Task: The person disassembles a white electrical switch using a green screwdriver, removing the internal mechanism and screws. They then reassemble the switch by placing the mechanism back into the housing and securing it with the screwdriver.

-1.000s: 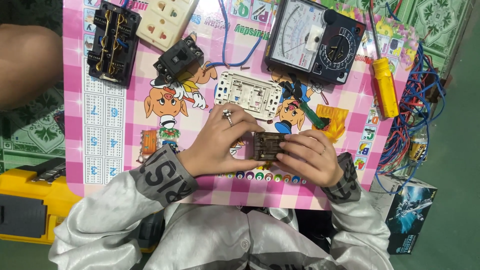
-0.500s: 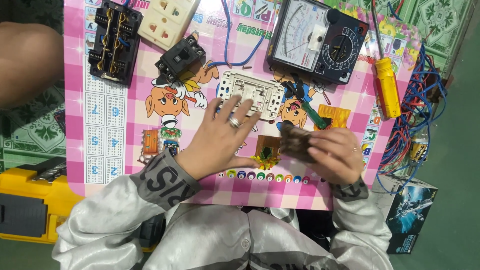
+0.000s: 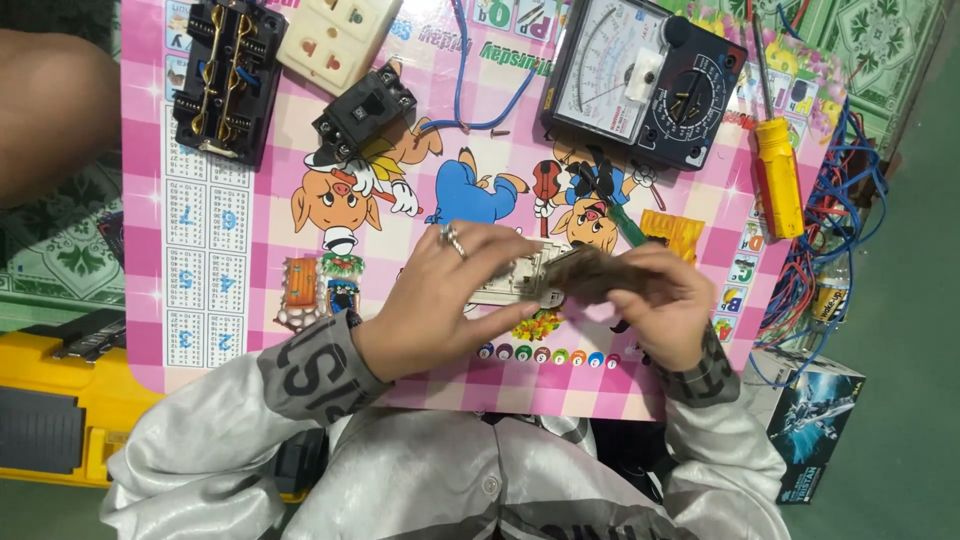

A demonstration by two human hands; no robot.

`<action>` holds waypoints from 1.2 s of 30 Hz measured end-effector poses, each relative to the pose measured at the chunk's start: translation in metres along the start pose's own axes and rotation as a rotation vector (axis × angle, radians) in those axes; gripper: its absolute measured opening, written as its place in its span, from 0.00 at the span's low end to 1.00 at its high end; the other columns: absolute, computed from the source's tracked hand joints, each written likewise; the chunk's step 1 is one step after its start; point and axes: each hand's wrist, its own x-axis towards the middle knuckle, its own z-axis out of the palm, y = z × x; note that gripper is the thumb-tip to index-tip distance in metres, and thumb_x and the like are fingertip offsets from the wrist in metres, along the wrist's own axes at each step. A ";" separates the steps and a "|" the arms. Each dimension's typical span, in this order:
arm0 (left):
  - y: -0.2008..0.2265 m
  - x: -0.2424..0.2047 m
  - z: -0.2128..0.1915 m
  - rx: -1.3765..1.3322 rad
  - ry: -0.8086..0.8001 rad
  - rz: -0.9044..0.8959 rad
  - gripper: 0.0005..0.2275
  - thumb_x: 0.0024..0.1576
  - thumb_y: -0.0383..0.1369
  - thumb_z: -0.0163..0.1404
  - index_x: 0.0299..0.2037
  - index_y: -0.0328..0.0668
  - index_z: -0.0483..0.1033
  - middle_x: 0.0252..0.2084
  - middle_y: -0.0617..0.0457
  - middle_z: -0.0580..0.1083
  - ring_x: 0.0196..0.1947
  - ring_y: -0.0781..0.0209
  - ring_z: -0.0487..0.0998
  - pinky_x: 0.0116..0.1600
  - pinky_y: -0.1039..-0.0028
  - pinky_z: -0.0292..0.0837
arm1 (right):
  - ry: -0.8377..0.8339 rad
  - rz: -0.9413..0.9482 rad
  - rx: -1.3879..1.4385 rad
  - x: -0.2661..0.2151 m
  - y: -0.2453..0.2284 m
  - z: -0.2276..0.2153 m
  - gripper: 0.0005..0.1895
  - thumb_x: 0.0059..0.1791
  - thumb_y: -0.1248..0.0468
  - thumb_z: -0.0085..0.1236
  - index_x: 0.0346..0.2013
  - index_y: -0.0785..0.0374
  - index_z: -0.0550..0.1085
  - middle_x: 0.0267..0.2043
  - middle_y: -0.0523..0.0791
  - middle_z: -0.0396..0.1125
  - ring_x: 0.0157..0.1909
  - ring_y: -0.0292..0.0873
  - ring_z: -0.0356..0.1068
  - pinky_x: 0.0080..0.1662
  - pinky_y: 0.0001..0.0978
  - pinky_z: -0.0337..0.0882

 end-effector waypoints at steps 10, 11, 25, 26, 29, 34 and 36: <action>0.003 0.004 -0.001 -0.679 -0.216 -0.560 0.16 0.53 0.31 0.62 0.50 0.32 0.78 0.37 0.39 0.79 0.37 0.53 0.82 0.40 0.67 0.82 | -0.196 0.495 0.206 0.006 -0.021 0.028 0.16 0.41 0.71 0.71 0.39 0.76 0.76 0.33 0.53 0.72 0.34 0.38 0.73 0.33 0.24 0.77; 0.001 0.003 0.001 -0.717 -0.225 -0.588 0.16 0.53 0.30 0.62 0.50 0.31 0.77 0.36 0.41 0.79 0.36 0.55 0.82 0.39 0.69 0.82 | -0.202 0.527 0.205 0.007 -0.026 0.030 0.15 0.41 0.72 0.70 0.39 0.76 0.76 0.33 0.53 0.72 0.33 0.38 0.73 0.33 0.25 0.77; -0.047 0.008 -0.062 0.019 0.112 -0.072 0.16 0.61 0.37 0.57 0.56 0.39 0.75 0.45 0.48 0.75 0.47 0.46 0.76 0.51 0.60 0.70 | -0.211 0.727 0.311 0.027 -0.020 0.007 0.13 0.45 0.73 0.65 0.42 0.77 0.74 0.30 0.50 0.69 0.23 0.37 0.71 0.21 0.24 0.74; -0.054 0.006 -0.057 0.094 0.078 -0.008 0.15 0.60 0.37 0.57 0.55 0.40 0.75 0.44 0.47 0.75 0.48 0.45 0.75 0.51 0.58 0.67 | -0.230 0.739 0.287 0.031 -0.023 0.009 0.13 0.44 0.73 0.64 0.41 0.77 0.75 0.30 0.49 0.69 0.22 0.35 0.70 0.20 0.23 0.73; -0.056 0.002 -0.050 0.178 -0.025 0.070 0.16 0.59 0.38 0.56 0.55 0.41 0.75 0.45 0.47 0.75 0.51 0.43 0.73 0.52 0.58 0.63 | -0.259 0.747 0.239 0.036 -0.028 0.010 0.14 0.44 0.75 0.65 0.42 0.79 0.75 0.29 0.51 0.70 0.21 0.36 0.70 0.20 0.24 0.73; -0.037 0.003 -0.059 0.212 -0.219 0.102 0.27 0.52 0.41 0.62 0.59 0.39 0.71 0.51 0.43 0.72 0.57 0.40 0.67 0.57 0.56 0.58 | -0.310 0.713 0.180 0.049 -0.033 0.016 0.16 0.43 0.76 0.65 0.43 0.82 0.74 0.29 0.54 0.70 0.23 0.38 0.71 0.21 0.26 0.73; -0.032 0.003 -0.058 0.238 -0.251 0.133 0.33 0.46 0.42 0.68 0.61 0.38 0.69 0.53 0.44 0.71 0.58 0.41 0.66 0.57 0.57 0.57 | -0.322 0.704 0.166 0.053 -0.038 0.014 0.16 0.43 0.76 0.64 0.44 0.80 0.74 0.30 0.53 0.71 0.24 0.37 0.71 0.22 0.26 0.74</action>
